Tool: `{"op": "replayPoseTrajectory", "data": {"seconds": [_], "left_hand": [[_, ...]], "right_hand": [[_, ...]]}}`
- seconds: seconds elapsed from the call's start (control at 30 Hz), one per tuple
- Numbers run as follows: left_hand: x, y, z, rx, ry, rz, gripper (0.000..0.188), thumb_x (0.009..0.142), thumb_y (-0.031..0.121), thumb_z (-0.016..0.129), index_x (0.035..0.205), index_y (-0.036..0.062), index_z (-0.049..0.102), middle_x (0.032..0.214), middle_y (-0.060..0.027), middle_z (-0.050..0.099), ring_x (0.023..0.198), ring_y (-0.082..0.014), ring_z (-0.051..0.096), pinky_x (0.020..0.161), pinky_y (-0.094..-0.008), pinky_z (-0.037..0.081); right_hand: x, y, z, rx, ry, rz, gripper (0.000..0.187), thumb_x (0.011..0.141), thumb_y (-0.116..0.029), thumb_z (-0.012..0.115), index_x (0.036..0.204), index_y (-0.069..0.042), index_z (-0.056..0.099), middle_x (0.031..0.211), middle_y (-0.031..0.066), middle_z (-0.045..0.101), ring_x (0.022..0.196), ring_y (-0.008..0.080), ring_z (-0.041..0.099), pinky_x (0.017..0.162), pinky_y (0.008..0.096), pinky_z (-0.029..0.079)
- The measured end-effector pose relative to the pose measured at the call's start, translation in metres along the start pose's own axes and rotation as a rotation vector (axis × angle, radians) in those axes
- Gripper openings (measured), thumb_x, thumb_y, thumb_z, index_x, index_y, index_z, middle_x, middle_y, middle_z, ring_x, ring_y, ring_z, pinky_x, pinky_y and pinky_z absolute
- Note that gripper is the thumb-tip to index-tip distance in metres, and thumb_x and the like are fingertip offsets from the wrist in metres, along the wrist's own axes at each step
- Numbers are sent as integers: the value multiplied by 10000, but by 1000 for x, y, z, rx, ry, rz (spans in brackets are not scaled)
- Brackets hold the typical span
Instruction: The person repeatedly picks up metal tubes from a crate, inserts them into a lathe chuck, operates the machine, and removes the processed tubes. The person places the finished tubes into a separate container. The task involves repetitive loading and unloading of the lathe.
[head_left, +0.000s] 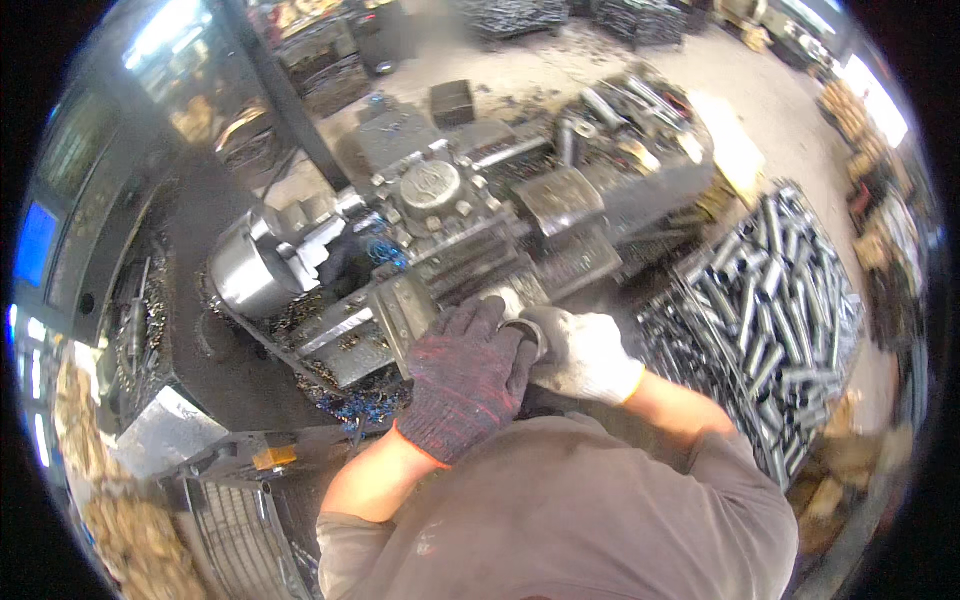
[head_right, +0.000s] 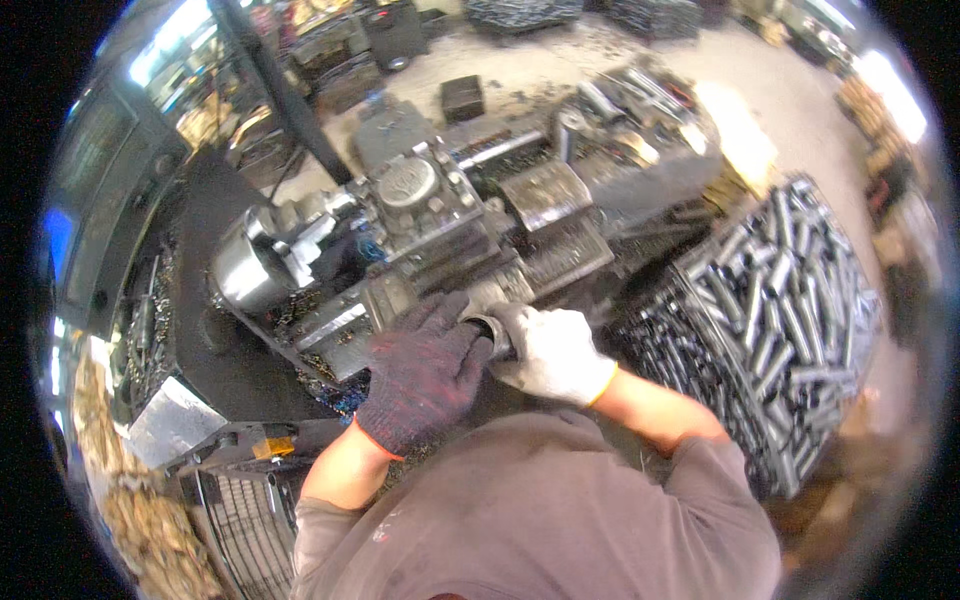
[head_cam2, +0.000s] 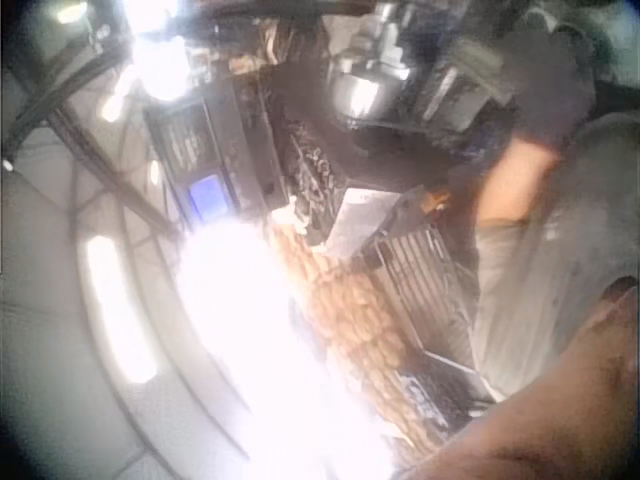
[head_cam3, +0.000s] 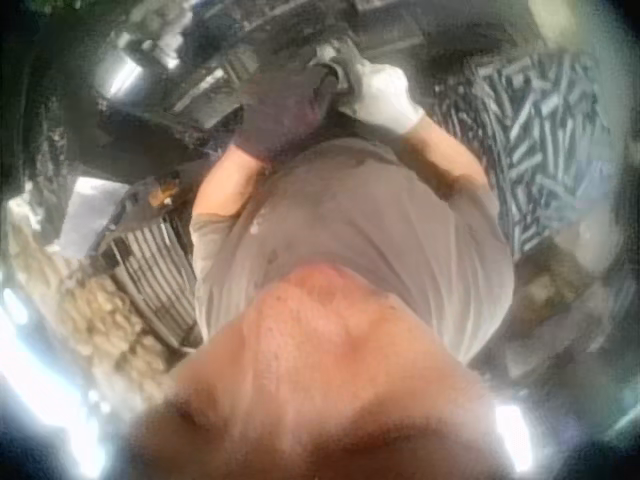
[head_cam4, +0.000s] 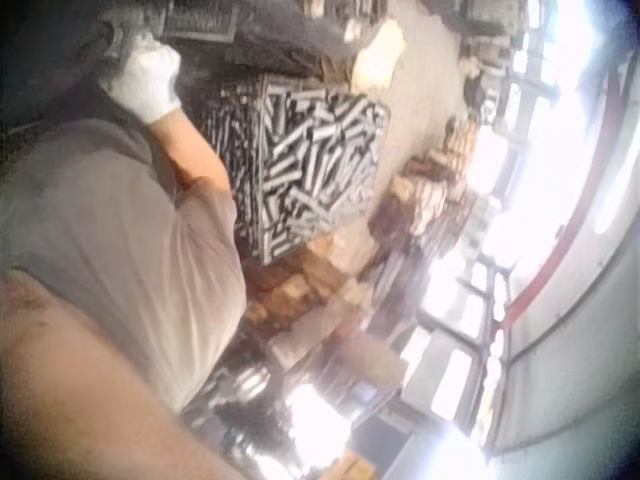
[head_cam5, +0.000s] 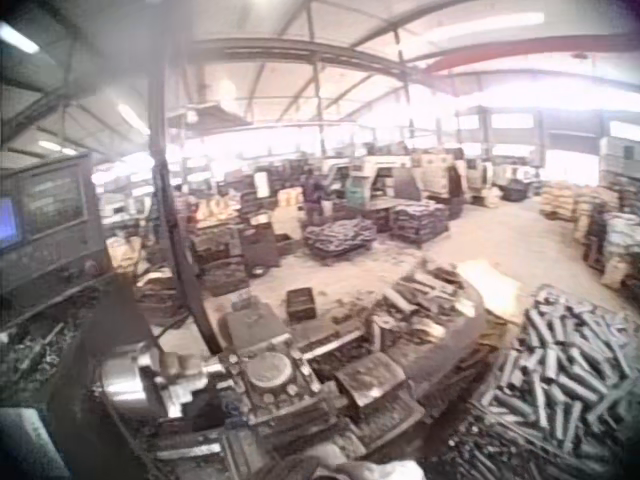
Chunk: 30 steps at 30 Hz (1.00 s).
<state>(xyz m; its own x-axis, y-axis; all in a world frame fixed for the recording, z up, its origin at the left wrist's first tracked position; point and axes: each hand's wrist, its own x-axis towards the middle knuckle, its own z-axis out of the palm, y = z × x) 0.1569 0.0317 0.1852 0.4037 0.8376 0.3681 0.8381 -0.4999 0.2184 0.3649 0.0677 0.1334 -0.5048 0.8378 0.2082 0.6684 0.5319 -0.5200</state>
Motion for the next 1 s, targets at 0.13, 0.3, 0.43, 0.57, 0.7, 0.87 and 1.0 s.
{"op": "replayPoseTrajectory", "data": {"seconds": [0.13, 0.3, 0.43, 0.57, 0.7, 0.87, 1.0], "left_hand": [[37, -27, 4, -357, -230, -226, 296, 1022, 249, 665, 1232, 49, 724, 1321, -185, 722, 1149, -361, 707, 994, -439, 571], [62, -55, 9, -1092, -281, -768, 381, 1056, 214, 604, 1370, 14, 683, 1176, -72, 743, 1079, -122, 626, 975, -316, 524], [46, -51, 14, -1071, -75, -878, 299, 1045, 145, 617, 1282, -10, 716, 1408, -177, 650, 1206, -206, 642, 1018, -342, 515], [34, -55, -6, -1056, 185, -682, 371, 1013, 47, 634, 1380, 9, 676, 1572, -220, 552, 1356, -251, 601, 1076, -350, 500], [51, -116, -54, -824, 952, -375, 537, 1066, 165, 625, 1562, 2, 500, 1609, -197, 497, 1447, -284, 517, 1202, -419, 420], [2, -192, -50, -762, 742, -864, 387, 1054, 272, 659, 1308, -13, 722, 1255, -158, 742, 1185, -232, 671, 1082, -402, 496], [-167, -174, 72, -1031, 931, -1176, 350, 1055, 330, 602, 1061, 19, 763, 927, -83, 751, 887, -233, 681, 857, -380, 531]], "right_hand": [[53, 23, -5, -5, 11, -119, 606, 737, -319, 855, 1269, -103, 660, 1023, 156, 765, 844, 361, 764, 706, 464, 597], [107, 28, -17, -53, -189, -75, 671, 719, -306, 874, 1323, -122, 648, 1107, 152, 767, 896, 373, 761, 771, 471, 602], [131, 14, -21, 1, -21, -254, 469, 783, -261, 782, 1188, -75, 637, 975, 145, 739, 790, 374, 728, 712, 485, 575], [132, 8, -20, 21, -115, -205, 564, 793, -286, 798, 1269, -28, 641, 992, 190, 763, 821, 395, 750, 744, 503, 591], [122, 16, 0, 143, -298, 18, 616, 820, -410, 824, 1251, 0, 663, 1007, 240, 776, 891, 409, 775, 786, 500, 616], [110, 33, 57, 249, -144, -26, 622, 809, -409, 878, 1260, -30, 678, 1002, 164, 794, 907, 336, 794, 791, 415, 636], [112, 40, 49, 192, -135, -54, 686, 798, -411, 888, 1334, -49, 660, 1100, 157, 787, 943, 325, 789, 826, 414, 642]]}}
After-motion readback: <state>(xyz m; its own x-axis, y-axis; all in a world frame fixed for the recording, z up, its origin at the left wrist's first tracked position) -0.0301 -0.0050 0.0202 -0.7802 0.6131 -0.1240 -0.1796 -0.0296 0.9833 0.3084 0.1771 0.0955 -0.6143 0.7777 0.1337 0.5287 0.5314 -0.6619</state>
